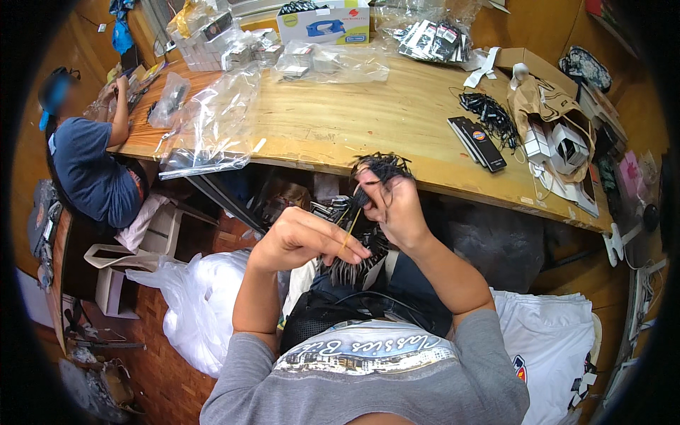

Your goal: The person sits on the floor and organizes a large bundle of black tags with strings. They separate the tags, place them into a clear plastic bag, and then handle individual tags, attaching small white labels to them.

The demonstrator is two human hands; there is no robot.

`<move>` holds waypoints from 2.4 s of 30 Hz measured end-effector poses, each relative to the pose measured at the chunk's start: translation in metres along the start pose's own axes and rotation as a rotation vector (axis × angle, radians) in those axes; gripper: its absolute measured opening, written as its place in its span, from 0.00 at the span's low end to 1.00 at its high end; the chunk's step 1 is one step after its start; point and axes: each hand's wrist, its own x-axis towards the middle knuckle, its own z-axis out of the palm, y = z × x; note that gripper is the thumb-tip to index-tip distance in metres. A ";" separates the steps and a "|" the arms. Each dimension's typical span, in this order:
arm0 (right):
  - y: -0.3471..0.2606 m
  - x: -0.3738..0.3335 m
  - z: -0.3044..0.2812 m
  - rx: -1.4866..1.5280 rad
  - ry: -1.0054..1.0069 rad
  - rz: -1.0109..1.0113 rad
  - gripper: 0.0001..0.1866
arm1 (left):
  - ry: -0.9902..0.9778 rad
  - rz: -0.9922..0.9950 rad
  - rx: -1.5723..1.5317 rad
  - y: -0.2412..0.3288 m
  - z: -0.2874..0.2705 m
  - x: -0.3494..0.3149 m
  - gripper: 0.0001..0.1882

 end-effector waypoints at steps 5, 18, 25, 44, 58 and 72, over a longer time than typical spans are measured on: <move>-0.002 0.000 -0.005 0.309 -0.062 0.321 0.10 | -0.021 -0.019 -0.004 -0.005 -0.003 -0.004 0.11; -0.007 -0.004 -0.006 -0.301 -0.375 0.016 0.08 | -0.214 -0.166 0.106 -0.003 -0.007 -0.014 0.13; 0.004 -0.003 -0.006 0.094 -0.312 0.129 0.10 | -0.181 -0.159 0.042 -0.009 -0.004 -0.016 0.14; -0.015 0.003 -0.005 -0.677 -0.433 -0.449 0.09 | 0.697 -0.443 -0.286 -0.036 0.013 -0.012 0.27; -0.032 0.033 -0.034 -0.250 0.001 0.086 0.11 | 0.511 -0.699 -0.158 -0.059 0.012 -0.005 0.08; -0.021 0.009 -0.011 -1.828 -0.727 -1.512 0.03 | 0.532 -0.762 -0.478 -0.061 0.008 -0.009 0.03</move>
